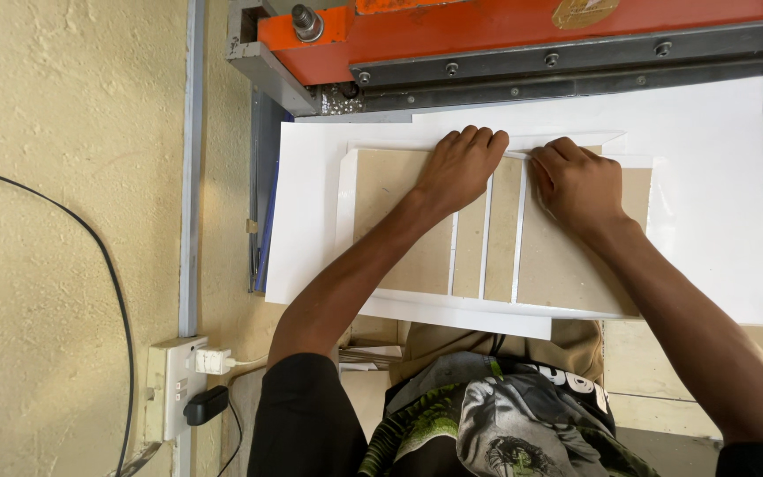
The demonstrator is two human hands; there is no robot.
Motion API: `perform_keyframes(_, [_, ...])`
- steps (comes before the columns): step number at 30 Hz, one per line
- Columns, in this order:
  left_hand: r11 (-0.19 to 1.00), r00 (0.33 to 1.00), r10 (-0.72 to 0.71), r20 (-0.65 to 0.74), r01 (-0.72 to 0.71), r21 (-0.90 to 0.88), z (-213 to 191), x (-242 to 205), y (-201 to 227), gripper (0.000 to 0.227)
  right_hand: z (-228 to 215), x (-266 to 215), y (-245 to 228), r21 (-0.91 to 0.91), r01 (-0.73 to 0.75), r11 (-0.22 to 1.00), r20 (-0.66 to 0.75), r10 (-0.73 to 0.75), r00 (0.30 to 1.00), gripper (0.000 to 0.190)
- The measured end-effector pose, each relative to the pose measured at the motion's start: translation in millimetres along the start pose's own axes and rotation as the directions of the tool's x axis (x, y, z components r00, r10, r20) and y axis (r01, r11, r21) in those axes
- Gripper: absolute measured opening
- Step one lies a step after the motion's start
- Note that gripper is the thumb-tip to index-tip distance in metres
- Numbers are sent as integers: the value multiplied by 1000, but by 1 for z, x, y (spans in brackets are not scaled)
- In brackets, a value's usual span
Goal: The person wipes the surface of a stack of white paper sheets with a cloth, then flips the stack over and continues wiping the other side. The person repeats this process on another stack of paper with a different colored backing.
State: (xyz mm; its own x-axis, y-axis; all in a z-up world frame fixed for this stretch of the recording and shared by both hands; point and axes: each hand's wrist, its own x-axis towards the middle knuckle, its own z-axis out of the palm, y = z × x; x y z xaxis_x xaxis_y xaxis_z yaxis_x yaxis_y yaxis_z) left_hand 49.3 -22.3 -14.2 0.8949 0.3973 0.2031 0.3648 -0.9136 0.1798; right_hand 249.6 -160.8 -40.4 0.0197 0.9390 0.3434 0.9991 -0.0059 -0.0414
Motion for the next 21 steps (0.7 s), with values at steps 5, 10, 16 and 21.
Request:
perform_keyframes(5, [1000,999,-1,53,2,-13,-11,11,6,19,-4,10,6,-47,24,999,40,-22,999,14])
perform_keyframes(10, [999,990,-14,140,21,-46,-6,26,2,21,-11,17,8,-56,-5,998,114,11,993,12])
perform_keyframes(16, [939,904,-84,420,213,-270,-18,48,-5,34,-28,28,9,-44,-16,999,185,24,982,13])
perform_keyframes(21, [928,899,-111,423,245,-279,4,61,0,46,-44,38,3,68,-70,995,324,45,945,18])
